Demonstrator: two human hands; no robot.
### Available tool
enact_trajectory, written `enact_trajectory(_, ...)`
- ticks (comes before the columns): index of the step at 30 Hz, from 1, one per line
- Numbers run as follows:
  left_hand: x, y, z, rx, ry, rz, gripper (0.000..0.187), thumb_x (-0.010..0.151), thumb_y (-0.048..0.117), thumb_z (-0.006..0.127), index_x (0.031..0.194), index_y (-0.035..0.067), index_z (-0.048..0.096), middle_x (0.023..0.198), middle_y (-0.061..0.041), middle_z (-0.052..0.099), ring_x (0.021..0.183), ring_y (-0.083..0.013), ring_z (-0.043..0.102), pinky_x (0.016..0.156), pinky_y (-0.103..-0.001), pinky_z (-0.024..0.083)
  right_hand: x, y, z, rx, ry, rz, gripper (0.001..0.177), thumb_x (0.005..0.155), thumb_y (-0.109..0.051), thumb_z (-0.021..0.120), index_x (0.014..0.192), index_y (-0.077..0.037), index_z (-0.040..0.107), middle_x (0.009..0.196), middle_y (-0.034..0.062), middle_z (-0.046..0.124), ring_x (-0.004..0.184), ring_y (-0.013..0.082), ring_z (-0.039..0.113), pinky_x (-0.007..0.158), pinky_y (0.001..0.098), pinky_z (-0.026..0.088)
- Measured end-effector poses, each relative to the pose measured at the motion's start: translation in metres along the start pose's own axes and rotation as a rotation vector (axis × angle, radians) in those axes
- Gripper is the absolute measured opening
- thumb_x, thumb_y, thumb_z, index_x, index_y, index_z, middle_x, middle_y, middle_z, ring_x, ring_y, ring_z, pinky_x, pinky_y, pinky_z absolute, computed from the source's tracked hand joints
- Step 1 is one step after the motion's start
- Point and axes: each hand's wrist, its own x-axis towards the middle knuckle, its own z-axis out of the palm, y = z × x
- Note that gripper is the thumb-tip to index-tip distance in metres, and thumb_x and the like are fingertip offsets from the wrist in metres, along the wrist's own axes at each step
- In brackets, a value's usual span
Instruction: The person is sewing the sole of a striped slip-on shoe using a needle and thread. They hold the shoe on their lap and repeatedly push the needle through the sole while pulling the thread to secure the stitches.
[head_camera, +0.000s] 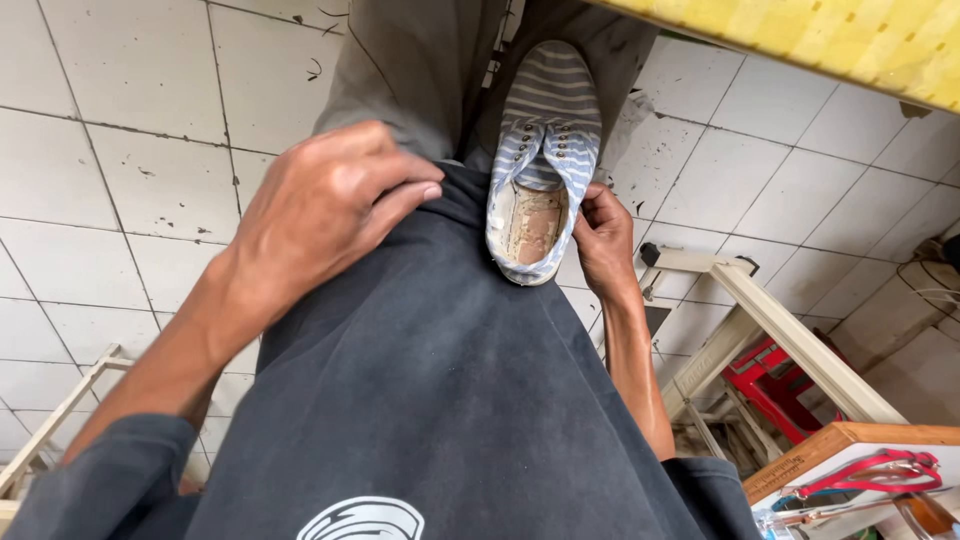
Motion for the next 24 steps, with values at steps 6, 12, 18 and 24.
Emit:
enact_trajectory(6,0.002,0.012,0.021,0.164,0.239,0.022,0.033,0.088,0.011,0.084,0.117,0.004,0.070,0.110,-0.016,0.065,0.096,-0.0306,0.060,0.081,-0.040,0.053,0.001,-0.003,-0.001,0.009,-0.013,0.003,0.016,0.094,-0.019,0.066,0.104,-0.008,0.062,0.095,-0.0022,0.064,0.086,0.0050,0.058,0.080,0.0203,0.050)
enact_trajectory(12,0.022,-0.015,0.083,-0.098,-0.202,-0.112,0.053,0.085,0.011,0.069,0.135,0.005,0.052,0.105,-0.019,0.065,0.111,-0.0391,0.058,0.103,-0.056,0.034,0.003,0.007,-0.001,0.132,-0.007,-0.082,0.020,0.091,-0.015,0.071,0.106,-0.004,0.063,0.087,0.0064,0.066,0.084,0.0105,0.062,0.082,0.0283,0.052)
enact_trajectory(18,0.001,-0.013,0.048,-0.259,-0.053,-0.077,0.009,0.094,0.017,0.067,0.095,0.009,0.068,0.079,-0.010,0.068,0.087,-0.0345,0.068,0.103,-0.055,0.041,0.002,0.008,-0.001,0.072,-0.013,-0.104,0.020,0.093,-0.015,0.068,0.105,-0.002,0.061,0.087,0.0071,0.063,0.084,0.0125,0.061,0.082,0.0300,0.052)
enact_trajectory(24,-0.006,-0.011,0.031,0.012,-0.168,-0.123,0.013,0.089,0.022,0.071,0.082,0.011,0.070,0.070,-0.007,0.064,0.082,-0.0290,0.070,0.106,-0.051,0.043,0.001,0.002,0.000,0.121,-0.001,-0.073,0.022,0.091,-0.015,0.071,0.108,-0.004,0.062,0.086,0.0058,0.065,0.081,0.0098,0.062,0.080,0.0261,0.051)
